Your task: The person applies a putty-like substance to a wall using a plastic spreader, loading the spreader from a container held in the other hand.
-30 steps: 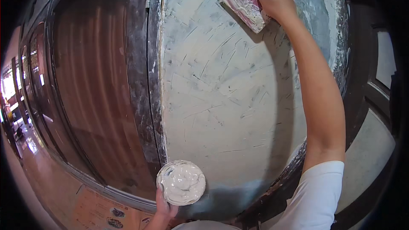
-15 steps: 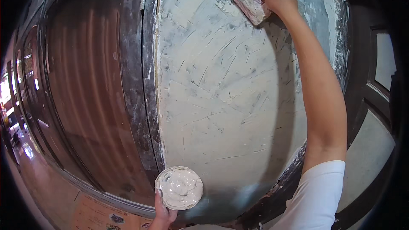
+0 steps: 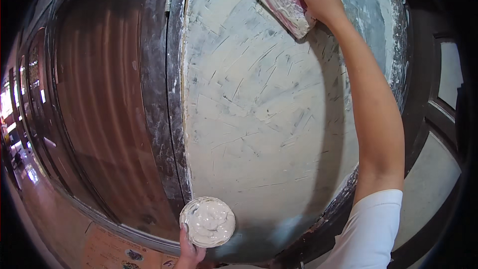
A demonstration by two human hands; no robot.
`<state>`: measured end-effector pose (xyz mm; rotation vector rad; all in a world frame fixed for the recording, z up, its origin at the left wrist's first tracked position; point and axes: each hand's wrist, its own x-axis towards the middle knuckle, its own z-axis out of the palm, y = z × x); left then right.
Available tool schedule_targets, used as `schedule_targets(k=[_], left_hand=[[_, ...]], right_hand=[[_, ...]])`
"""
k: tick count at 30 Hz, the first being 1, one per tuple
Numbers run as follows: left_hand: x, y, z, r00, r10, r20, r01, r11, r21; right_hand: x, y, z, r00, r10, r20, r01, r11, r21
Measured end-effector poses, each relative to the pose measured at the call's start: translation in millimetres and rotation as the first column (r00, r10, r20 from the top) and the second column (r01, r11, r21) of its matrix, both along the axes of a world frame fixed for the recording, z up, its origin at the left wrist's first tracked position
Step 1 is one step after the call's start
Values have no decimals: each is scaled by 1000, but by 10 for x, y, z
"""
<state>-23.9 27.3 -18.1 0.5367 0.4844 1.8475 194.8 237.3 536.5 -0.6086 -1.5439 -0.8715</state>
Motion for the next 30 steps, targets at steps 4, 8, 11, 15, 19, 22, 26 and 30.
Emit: schedule_targets(k=[4, 8, 11, 15, 19, 22, 26, 30], left_hand=[[10, -13, -9, 999, -32, 5, 32, 998, 52], [79, -20, 30, 999, -33, 10, 33, 999, 15], [95, 18, -21, 1000, -14, -1, 14, 1000, -12], [62, 11, -60, 999, -22, 46, 24, 999, -33], [50, 32, -109, 997, -44, 69, 45, 999, -16], [106, 9, -15, 1000, -20, 3, 21, 999, -44], [81, 36, -96, 998, -34, 53, 35, 999, -31], [74, 58, -134, 997, -61, 47, 62, 998, -23]], right_hand=[[-61, -161, -94, 995, 13, 94, 4, 984, -179], [24, 28, 32, 1000, 0, -4, -1, 999, -48], [114, 128, 107, 992, -127, -8, 127, 992, 24], [86, 95, -7, 998, 39, 55, -32, 993, -116], [88, 114, 47, 994, -79, 72, 91, 980, -178], [62, 145, 104, 981, 30, -192, -45, 996, -76], [1, 131, -46, 996, -23, -86, 16, 996, -85], [46, 33, -54, 998, -54, 27, 58, 979, -195]])
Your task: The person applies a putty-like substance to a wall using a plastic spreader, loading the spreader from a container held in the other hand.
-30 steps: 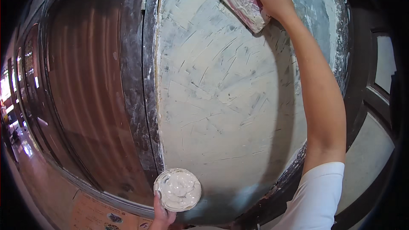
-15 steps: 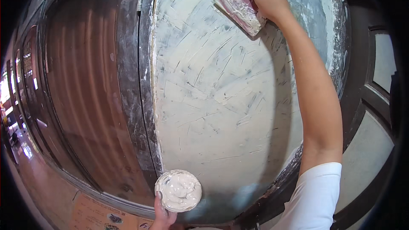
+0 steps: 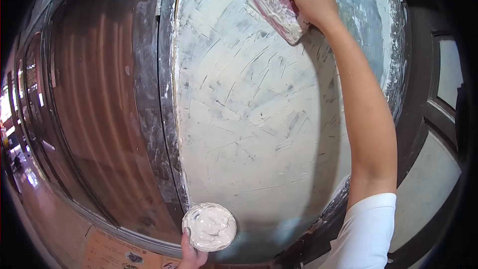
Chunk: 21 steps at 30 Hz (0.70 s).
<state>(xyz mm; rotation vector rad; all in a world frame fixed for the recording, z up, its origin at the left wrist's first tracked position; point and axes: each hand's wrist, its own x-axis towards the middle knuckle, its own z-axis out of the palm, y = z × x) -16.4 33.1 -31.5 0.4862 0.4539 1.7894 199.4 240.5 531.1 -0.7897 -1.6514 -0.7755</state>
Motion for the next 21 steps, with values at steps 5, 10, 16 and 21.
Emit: schedule_targets(k=[5, 10, 16, 21], left_hand=[[48, 42, 26, 997, 9, -72, -7, 1000, 29], [46, 40, 12, 1000, -28, -7, 28, 1000, -3], [51, 59, -38, 999, -35, 0, 35, 999, -41], [77, 42, 21, 1000, -23, 10, 23, 1000, -19]], right_hand=[[-96, 9, 69, 940, 146, -308, -117, 987, 111], [-144, -25, -32, 998, 33, -50, -31, 999, 30], [-135, 16, 48, 968, 130, -214, -113, 990, 87], [-101, -17, -21, 999, 53, -4, -53, 998, 43]])
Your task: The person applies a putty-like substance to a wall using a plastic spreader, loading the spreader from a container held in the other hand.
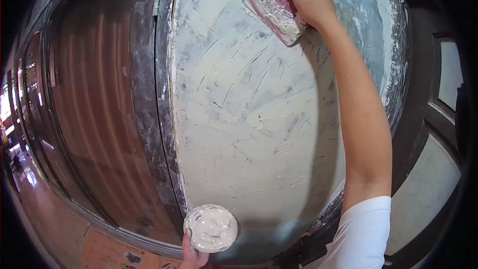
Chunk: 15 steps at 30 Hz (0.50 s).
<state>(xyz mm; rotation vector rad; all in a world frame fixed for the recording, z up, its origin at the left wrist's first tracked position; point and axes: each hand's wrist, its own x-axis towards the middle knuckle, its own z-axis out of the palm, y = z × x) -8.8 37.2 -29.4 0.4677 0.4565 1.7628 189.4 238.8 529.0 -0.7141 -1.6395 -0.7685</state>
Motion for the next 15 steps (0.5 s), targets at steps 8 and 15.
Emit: schedule_targets(k=[8, 15], left_hand=[[6, 60, -100, 1000, 3, 14, -3, 999, 33], [11, 28, -133, 1000, 1, 5, 0, 1000, -26]], right_hand=[[60, -54, 35, 980, 149, -133, -154, 988, -30], [144, 62, 120, 994, 61, -88, -53, 994, 92]])
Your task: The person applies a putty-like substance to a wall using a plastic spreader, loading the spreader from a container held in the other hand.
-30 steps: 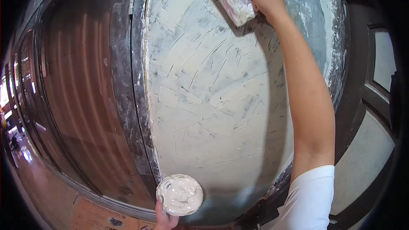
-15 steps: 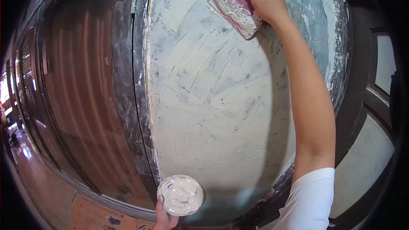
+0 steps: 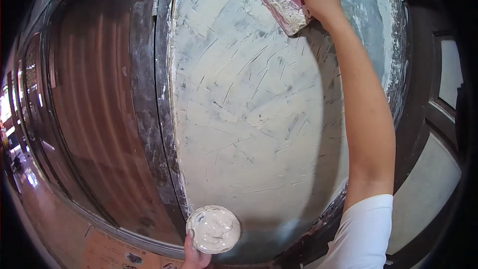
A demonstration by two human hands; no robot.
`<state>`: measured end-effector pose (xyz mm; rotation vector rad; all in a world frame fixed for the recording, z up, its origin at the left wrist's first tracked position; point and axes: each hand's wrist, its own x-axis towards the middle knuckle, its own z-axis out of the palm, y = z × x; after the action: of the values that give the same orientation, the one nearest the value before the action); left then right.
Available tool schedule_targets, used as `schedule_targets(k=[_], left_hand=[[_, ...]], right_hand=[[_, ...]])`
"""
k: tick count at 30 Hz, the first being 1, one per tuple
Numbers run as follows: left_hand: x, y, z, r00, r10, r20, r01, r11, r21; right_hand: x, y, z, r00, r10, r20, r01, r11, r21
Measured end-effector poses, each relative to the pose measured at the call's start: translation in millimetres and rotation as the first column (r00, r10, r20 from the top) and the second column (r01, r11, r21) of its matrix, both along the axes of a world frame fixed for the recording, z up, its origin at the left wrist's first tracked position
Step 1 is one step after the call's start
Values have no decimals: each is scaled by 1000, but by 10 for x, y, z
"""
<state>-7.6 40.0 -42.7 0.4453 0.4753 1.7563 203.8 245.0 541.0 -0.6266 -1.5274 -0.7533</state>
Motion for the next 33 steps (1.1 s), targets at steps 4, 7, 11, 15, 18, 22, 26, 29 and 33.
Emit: schedule_targets(k=[4, 7, 11, 15, 18, 22, 26, 29, 33], left_hand=[[-4, -42, -17, 1000, 5, 13, -6, 1000, 12], [-11, -90, -22, 1000, 9, 18, -10, 1000, 7], [-16, -109, -4, 1000, 26, 3, -26, 1000, 6], [-15, -125, 7, 1000, 19, -13, -18, 999, 48], [-18, -138, -12, 1000, 31, -4, -31, 999, 7], [-9, -147, 30, 1000, 20, 18, -21, 999, 28], [3, -139, -16, 1000, 7, -5, -7, 1000, 19], [-16, -126, -72, 1000, 4, 9, -4, 1000, 4], [29, -128, 33, 1000, -11, 16, 10, 1000, 6]], right_hand=[[85, 72, -103, 967, 185, 176, -176, 982, -67], [-15, -248, -199, 994, 106, 36, -104, 992, -67], [9, -212, -98, 959, 253, -128, -274, 942, -193], [132, 35, -114, 984, 110, 144, -101, 993, -64], [193, 21, -45, 985, 172, 24, -164, 966, -200], [178, 50, -135, 983, 96, 158, -91, 995, -36], [175, 20, -91, 981, 190, -24, -191, 961, -199], [118, 52, -166, 987, 140, 74, -138, 990, -33], [184, -13, -69, 997, 51, 52, -41, 985, -167]])
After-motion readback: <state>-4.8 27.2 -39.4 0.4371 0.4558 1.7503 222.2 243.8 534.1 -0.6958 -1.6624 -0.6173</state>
